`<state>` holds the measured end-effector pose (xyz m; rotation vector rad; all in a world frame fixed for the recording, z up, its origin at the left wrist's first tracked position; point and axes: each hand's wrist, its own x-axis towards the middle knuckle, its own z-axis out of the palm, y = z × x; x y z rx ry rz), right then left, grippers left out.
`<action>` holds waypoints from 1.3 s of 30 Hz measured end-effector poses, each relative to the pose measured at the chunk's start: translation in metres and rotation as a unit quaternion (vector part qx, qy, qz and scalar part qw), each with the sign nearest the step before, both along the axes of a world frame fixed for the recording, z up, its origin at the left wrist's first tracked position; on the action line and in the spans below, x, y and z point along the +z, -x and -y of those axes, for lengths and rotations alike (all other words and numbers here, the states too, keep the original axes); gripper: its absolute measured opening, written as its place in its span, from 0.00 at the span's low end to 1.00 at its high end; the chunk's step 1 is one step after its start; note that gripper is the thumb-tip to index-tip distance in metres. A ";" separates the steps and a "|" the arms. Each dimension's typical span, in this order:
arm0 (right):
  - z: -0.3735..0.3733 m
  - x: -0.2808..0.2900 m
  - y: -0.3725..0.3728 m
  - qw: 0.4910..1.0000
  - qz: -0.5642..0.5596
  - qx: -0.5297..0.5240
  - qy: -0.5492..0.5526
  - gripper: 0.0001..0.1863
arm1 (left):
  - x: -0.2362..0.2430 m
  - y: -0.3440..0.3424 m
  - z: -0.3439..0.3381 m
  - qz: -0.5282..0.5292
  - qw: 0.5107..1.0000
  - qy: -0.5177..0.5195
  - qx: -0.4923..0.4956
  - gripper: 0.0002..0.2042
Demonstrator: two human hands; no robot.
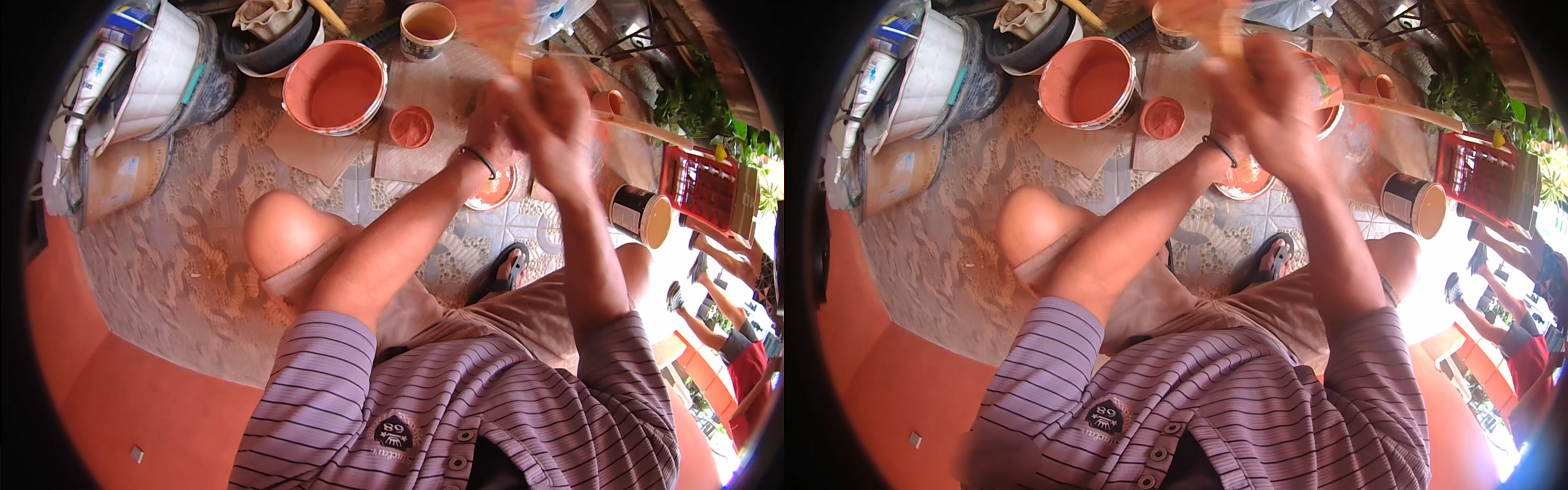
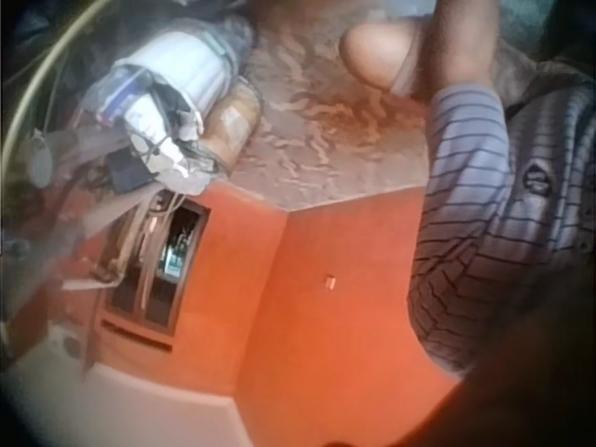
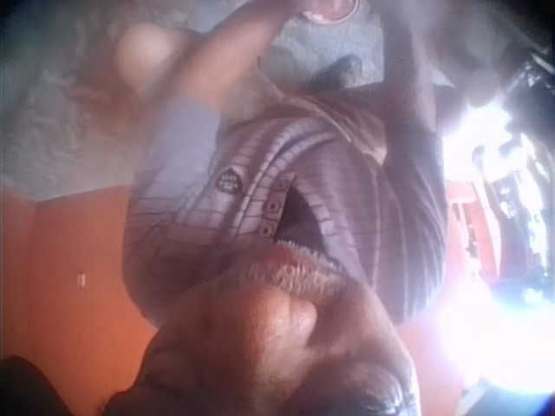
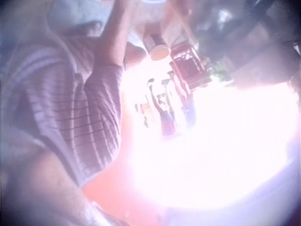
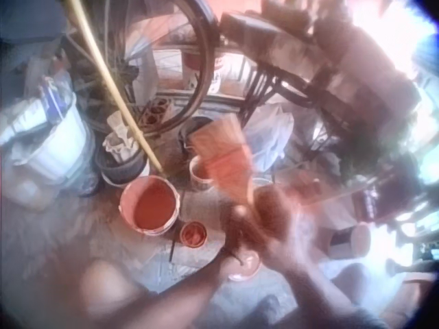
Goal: The person mixes orange paint in a bucket using a wooden stick. They pour paint between containers and stir it thoroughly to ensure an even consistency.
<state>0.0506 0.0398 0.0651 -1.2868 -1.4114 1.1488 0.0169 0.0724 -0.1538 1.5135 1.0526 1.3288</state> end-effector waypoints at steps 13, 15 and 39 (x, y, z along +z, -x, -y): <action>0.162 -0.063 -0.137 0.944 0.289 -0.068 0.143 0.18 | 0.091 0.049 -0.053 0.064 0.995 0.054 0.063 0.42; 0.136 -0.078 -0.107 0.919 0.354 -0.009 0.174 0.24 | 0.123 0.053 -0.059 0.014 0.996 0.013 0.083 0.39; -0.021 -0.209 -0.003 0.797 0.516 0.264 0.169 0.16 | 0.211 0.102 -0.077 0.006 0.997 -0.049 0.056 0.38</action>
